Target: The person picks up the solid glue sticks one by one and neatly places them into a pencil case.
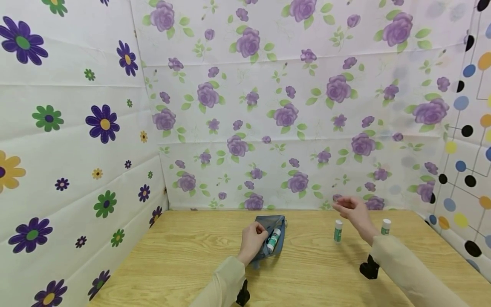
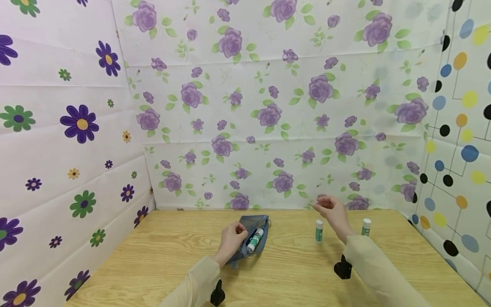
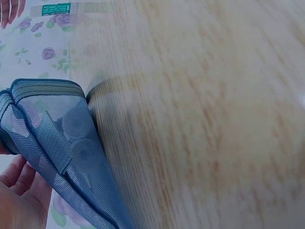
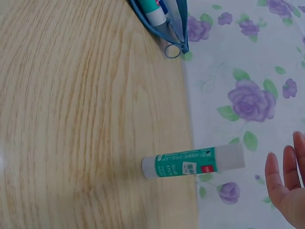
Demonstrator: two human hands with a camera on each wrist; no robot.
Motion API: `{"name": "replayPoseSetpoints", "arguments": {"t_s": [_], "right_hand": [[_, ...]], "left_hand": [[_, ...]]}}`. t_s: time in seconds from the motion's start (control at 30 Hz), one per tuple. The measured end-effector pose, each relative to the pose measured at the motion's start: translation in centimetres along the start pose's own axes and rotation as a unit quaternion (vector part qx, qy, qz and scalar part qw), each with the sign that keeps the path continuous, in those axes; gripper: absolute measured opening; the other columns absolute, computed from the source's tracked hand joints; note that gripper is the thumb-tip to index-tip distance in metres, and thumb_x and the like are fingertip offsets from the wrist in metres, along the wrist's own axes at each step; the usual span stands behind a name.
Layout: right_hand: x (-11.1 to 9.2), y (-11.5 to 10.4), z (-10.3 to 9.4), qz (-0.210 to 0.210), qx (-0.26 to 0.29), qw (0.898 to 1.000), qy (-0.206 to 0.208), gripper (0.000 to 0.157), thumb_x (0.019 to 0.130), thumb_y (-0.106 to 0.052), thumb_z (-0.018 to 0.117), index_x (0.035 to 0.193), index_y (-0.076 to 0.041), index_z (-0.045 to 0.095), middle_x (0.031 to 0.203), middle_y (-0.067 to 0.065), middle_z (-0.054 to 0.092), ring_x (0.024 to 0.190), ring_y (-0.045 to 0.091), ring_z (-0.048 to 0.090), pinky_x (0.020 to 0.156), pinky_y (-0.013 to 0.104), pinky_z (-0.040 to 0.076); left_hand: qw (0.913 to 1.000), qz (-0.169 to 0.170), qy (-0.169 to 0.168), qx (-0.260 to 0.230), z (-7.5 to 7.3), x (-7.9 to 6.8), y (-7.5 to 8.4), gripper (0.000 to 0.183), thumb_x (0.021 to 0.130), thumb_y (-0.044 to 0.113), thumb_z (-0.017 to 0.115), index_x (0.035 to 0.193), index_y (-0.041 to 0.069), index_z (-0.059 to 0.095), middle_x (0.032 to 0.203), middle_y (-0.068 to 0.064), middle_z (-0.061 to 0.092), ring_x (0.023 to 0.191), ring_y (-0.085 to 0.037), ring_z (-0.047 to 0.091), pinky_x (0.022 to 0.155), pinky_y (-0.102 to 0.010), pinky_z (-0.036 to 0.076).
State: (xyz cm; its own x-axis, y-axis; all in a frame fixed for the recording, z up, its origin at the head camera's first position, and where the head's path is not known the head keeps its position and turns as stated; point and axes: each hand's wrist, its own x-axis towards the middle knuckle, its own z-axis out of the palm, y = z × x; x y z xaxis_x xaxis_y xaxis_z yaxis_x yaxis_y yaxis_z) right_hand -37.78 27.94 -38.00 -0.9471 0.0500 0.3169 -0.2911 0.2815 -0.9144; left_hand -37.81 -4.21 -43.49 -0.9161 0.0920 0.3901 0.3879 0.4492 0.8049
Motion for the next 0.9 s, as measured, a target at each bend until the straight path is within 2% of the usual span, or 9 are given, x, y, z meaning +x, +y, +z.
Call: {"name": "replayPoseSetpoints", "arguments": {"t_s": [0.33,0.6,0.9], "right_hand": [[-0.3,1.7,-0.4,0.011,0.024,1.0,0.002,0.053,0.087,-0.028,0.06,0.122,0.007,0.042,0.111,0.018,0.049,0.087,0.004,0.054,0.082,0.035,0.043],[-0.7,2.3,-0.7,0.016,0.032,0.999,-0.002,0.055,0.087,-0.029,0.059,0.124,0.007,0.039,0.112,0.017,0.048,0.094,0.015,0.054,0.083,0.038,0.043],[-1.2,2.7,-0.6,0.011,0.04,0.999,-0.005,0.058,0.087,-0.029,0.061,0.125,0.009,0.038,0.116,0.023,0.045,0.089,0.006,0.054,0.085,0.043,0.04]], "left_hand": [[1.0,-0.002,0.0,-0.003,0.0,-0.1,0.1,0.007,0.083,0.005,0.057,0.077,0.006,0.054,0.066,-0.001,0.049,0.055,-0.013,0.042,0.05,-0.027,0.036],[1.0,-0.001,0.0,-0.007,0.0,-0.2,0.1,0.007,0.083,0.004,0.057,0.077,0.005,0.054,0.066,-0.001,0.048,0.055,-0.013,0.042,0.05,-0.027,0.036],[1.0,-0.001,0.002,-0.009,0.0,-0.1,0.1,0.008,0.084,0.003,0.057,0.077,0.005,0.054,0.066,-0.001,0.048,0.055,-0.013,0.042,0.05,-0.027,0.036]]}}
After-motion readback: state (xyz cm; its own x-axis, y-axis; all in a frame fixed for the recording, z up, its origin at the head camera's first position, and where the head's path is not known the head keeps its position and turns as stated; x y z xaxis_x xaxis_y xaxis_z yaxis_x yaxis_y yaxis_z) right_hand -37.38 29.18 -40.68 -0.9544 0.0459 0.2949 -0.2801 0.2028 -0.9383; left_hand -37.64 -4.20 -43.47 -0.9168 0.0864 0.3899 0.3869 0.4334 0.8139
